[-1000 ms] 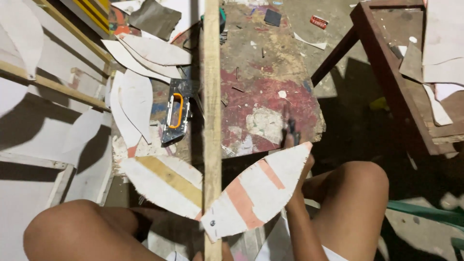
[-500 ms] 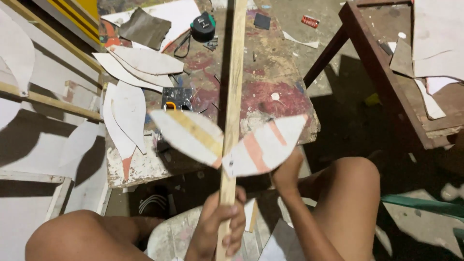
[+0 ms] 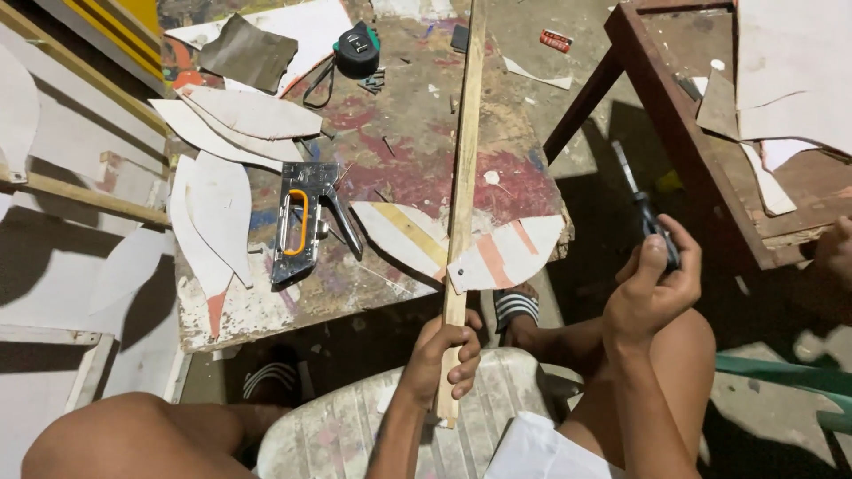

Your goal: Securing foam cutouts to a wooden stick using a stapler and a screwdriver to assemble a craft item.

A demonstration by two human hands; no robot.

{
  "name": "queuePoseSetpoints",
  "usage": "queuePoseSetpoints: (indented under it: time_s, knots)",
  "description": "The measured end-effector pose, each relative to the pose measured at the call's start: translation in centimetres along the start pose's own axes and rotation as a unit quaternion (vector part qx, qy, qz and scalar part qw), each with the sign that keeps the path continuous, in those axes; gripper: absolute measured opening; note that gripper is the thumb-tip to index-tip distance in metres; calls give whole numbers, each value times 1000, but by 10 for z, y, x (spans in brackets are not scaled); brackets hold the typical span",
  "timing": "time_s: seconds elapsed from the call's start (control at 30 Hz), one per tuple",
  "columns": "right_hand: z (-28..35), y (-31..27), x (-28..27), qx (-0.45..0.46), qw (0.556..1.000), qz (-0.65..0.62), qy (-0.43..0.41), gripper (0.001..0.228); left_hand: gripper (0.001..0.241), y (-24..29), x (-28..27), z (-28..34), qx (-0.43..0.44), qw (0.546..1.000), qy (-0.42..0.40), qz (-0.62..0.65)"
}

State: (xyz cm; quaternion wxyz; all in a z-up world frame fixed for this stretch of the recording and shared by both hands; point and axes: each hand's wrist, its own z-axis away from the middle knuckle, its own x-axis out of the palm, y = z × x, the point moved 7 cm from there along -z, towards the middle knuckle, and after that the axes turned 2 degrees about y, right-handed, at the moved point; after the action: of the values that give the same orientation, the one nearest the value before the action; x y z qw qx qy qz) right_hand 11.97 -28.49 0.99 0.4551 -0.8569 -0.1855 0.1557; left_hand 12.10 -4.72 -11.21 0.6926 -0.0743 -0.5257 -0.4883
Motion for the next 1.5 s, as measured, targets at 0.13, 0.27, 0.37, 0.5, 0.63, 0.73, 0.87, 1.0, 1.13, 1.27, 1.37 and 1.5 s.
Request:
queuePoseSetpoints:
  time_s: [0.13,0.27,0.37,0.5,0.63,0.73,0.87,1.0,1.13,1.27,1.37,1.5]
  knots:
    - [2,10,6,-9,999,-1,-31,30,30,-1,-13,-3,33,999,22,-24]
    - [5,6,10,8,998,-40,-44,26,29,20,-12,13,12,969,163,-184]
    - [8,12,8,28,995,-83,-45,28,39,33,0,23,25,943,190,-271]
    - [11,1,8,63,993,-88,-38,27,40,29,-4,18,71,938,204,-272]
    - [22,-19,13,40,992,-93,-71,30,56,31,-5,16,112,943,209,-233]
    - [34,-20,21,48,987,-110,-107,33,53,32,-4,18,122,943,209,-230]
    - [48,-31,34,-25,985,-34,-165,37,52,31,-6,16,126,943,208,-228]
    - [54,-37,42,-102,978,10,-181,34,56,29,-8,15,130,946,204,-218]
    - [53,-40,47,-140,969,41,-200,36,57,26,-11,15,117,950,199,-208]
    - [41,-50,61,-134,953,47,-268,33,55,28,-13,14,130,930,205,-276]
    - [28,-93,80,-187,920,23,-344,28,51,45,-9,30,141,797,316,-495]
    - [32,-94,91,-124,911,52,-391,37,32,70,45,57,480,567,340,-576]
